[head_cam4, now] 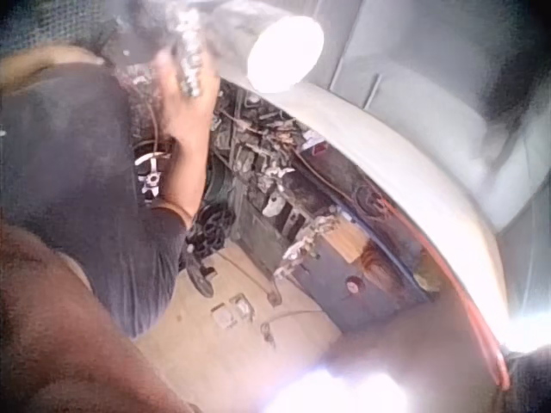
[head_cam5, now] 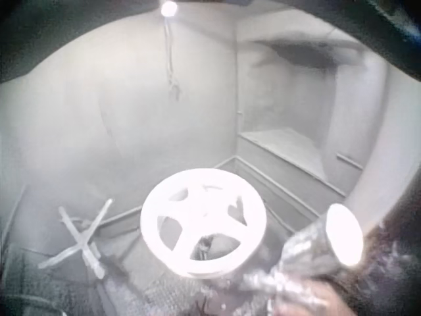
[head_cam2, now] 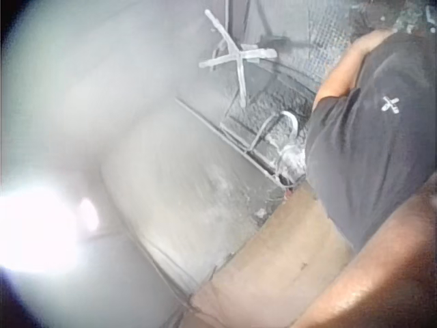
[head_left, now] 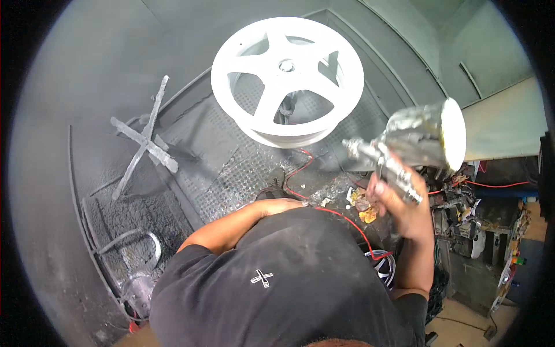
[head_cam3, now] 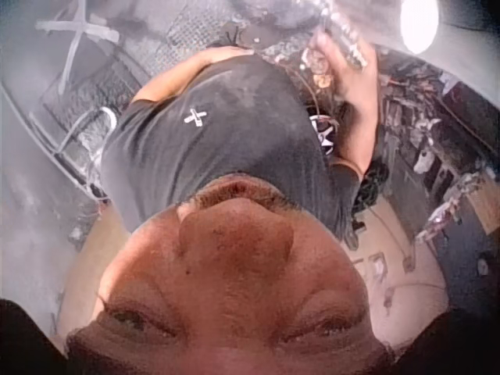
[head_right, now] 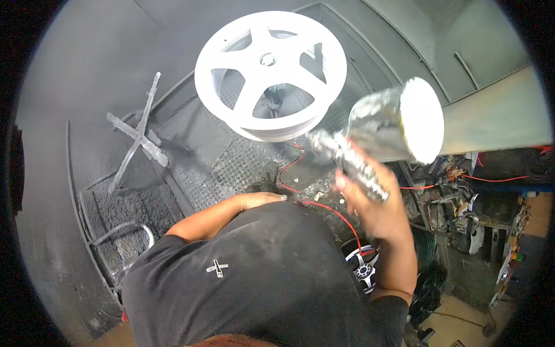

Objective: The person mixes paint in a small cup, loads it into a spray gun, and applies the paint to a white car rim using the spray gun.

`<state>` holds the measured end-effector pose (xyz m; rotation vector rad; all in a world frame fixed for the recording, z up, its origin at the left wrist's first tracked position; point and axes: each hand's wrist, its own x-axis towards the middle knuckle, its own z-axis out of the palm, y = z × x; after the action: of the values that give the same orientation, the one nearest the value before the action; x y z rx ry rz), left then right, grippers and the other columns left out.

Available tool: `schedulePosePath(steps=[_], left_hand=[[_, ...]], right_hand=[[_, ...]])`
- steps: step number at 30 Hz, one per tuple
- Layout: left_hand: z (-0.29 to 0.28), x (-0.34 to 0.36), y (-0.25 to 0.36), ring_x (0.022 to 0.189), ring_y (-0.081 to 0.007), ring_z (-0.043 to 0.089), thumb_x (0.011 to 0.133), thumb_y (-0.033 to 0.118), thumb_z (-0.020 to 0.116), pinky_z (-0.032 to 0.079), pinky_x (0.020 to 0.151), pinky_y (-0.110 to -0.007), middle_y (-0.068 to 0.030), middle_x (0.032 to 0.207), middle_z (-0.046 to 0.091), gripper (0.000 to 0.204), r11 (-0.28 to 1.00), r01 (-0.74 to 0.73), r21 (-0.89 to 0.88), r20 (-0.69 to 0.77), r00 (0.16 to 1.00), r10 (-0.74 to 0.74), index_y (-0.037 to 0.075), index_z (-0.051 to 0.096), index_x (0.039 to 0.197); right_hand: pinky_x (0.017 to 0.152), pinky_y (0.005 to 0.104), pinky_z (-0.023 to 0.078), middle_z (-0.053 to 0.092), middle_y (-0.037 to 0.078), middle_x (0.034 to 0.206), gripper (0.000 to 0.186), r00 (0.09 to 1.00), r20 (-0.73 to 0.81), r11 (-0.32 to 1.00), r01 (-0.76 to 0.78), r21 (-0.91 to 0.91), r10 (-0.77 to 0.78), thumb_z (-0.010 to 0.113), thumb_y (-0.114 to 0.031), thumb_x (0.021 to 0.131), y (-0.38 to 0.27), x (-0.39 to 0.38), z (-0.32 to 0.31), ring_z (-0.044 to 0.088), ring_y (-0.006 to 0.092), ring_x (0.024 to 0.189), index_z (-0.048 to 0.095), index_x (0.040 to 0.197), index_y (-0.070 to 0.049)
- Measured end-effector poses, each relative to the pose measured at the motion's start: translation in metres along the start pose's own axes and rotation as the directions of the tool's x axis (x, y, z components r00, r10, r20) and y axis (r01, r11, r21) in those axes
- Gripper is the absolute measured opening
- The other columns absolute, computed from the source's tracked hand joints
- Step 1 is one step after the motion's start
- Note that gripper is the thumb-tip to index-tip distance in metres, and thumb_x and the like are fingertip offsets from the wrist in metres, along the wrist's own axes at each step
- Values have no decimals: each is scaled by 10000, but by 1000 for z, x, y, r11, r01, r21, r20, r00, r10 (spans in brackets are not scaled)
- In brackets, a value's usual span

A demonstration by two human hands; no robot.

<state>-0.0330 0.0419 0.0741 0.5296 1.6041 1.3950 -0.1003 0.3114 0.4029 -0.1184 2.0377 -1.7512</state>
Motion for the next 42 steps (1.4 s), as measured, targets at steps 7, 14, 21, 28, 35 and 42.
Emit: schedulePosePath(steps=[7, 14, 21, 28, 35, 42], left_hand=[[-88, -44, 14, 1376, -252, 458, 1054, 540, 369, 330, 1149, -366, -134, 1497, 501, 651, 970, 240, 43, 127, 961, -244, 41, 486, 1456], [-130, -78, -13, 1252, -309, 574, 1040, 461, 419, 425, 1053, -382, -156, 1359, 612, 514, 946, 248, 207, 68, 961, -267, 106, 572, 1378], [-234, -175, 136, 984, -267, 673, 959, 203, 615, 527, 867, -393, -142, 1060, 714, 257, 952, -116, 284, -234, 954, 186, 47, 714, 1139], [-308, -133, 195, 1398, -342, 382, 857, 201, 621, 292, 1130, -537, -126, 1494, 458, 347, 565, 246, 788, -567, 647, 510, 127, 703, 1186], [-351, -69, 188, 1493, -325, 251, 862, 252, 615, 185, 1176, -642, -12, 1629, 287, 327, 158, 314, 936, -351, 793, 499, 188, 725, 1163], [-391, -47, 211, 1503, -262, 247, 842, 243, 643, 202, 1196, -609, 20, 1624, 300, 254, -130, 97, 987, -37, 914, 404, 188, 762, 1060]], right_hand=[[510, 241, 495, 652, 24, 888, 463, 997, 31, 984, 69, -164, -65, 666, -187, 944, -25, 149, 33, 635, 94, 793, 556, 1355, -5], [511, 249, 495, 651, 1, 890, 282, 994, 98, 983, -33, -180, 51, 636, -191, 959, -4, 235, 71, 638, 89, 771, 637, 1198, -43], [516, 252, 494, 644, -14, 825, 242, 990, -135, 932, -85, -352, 39, 636, -176, 951, 3, 291, 66, 625, 69, 744, 650, 1176, -89], [531, 256, 498, 642, -12, 834, 249, 999, 34, 980, -15, -196, 22, 670, -227, 946, -7, 298, 96, 635, 79, 768, 648, 1133, -63], [512, 238, 462, 622, -19, 819, 445, 996, 61, 989, -49, -142, 58, 674, -202, 961, -20, 244, 106, 577, 62, 713, 557, 1366, -60], [497, 234, 427, 635, -7, 782, 539, 997, -6, 993, -73, -90, 73, 688, -238, 956, -4, 225, 96, 523, 58, 613, 511, 1444, -93]])
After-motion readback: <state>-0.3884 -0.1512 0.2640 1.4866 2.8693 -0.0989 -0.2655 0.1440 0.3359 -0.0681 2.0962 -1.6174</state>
